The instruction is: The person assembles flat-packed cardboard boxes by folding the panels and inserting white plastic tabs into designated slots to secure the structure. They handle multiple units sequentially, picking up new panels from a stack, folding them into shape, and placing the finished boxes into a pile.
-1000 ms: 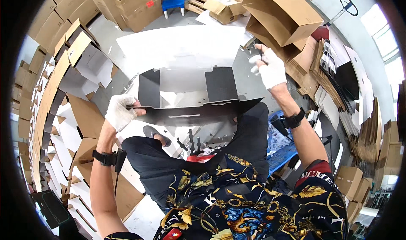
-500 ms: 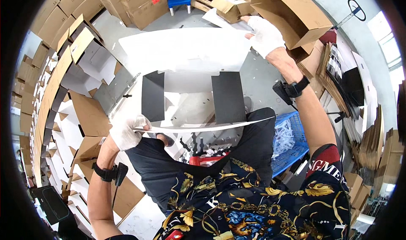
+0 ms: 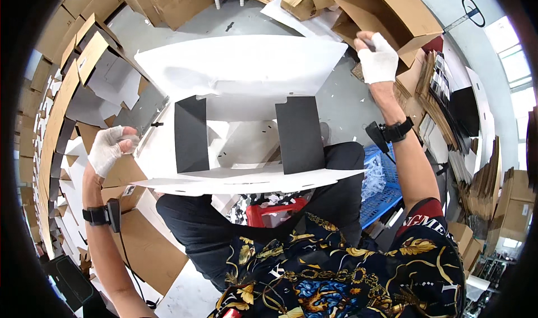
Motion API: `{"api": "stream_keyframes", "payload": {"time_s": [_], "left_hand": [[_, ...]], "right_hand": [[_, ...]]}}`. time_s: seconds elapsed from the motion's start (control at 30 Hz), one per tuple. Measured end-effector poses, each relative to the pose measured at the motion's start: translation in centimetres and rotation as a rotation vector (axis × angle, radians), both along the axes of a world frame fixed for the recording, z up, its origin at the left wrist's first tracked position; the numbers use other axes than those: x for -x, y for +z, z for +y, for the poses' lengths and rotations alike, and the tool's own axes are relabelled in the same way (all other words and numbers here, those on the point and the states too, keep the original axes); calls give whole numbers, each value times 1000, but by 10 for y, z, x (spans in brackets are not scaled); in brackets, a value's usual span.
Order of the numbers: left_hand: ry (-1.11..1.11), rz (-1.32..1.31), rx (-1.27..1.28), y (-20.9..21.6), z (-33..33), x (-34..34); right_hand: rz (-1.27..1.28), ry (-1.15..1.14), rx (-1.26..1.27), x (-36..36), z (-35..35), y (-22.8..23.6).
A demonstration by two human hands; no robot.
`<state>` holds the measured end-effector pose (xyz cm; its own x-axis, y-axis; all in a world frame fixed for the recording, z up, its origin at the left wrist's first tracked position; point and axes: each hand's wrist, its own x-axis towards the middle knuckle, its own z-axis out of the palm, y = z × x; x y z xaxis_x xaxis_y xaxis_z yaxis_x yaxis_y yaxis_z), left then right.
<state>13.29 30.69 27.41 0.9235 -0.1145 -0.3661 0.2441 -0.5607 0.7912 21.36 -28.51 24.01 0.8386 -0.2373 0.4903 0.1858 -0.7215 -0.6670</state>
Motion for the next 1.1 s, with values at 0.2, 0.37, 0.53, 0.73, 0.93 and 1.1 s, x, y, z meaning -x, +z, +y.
{"api": "stream_keyframes", "payload": {"time_s": [0.2,0.37,0.53,0.73,0.93,1.1], "left_hand": [[122,381,-9,-164,34,-39],[77,512,-54,-253,-7,-38],[-113,353,-492,-241,-33,-46],[-128,365,-445,-280,-20,-15],[-63,546,-288,-238,-45,-12],[-72,624,-294,-227,-40,-6]], "right_hand": [[1037,135,-125,35,-55,-170],[1472,251,-194,54,1,-202],[1348,95,-114,41,4,-227],[1143,189,416,6,-16,-253],[1093,159,622,0,2,-161],[480,166,652,9,33,-27]]}}
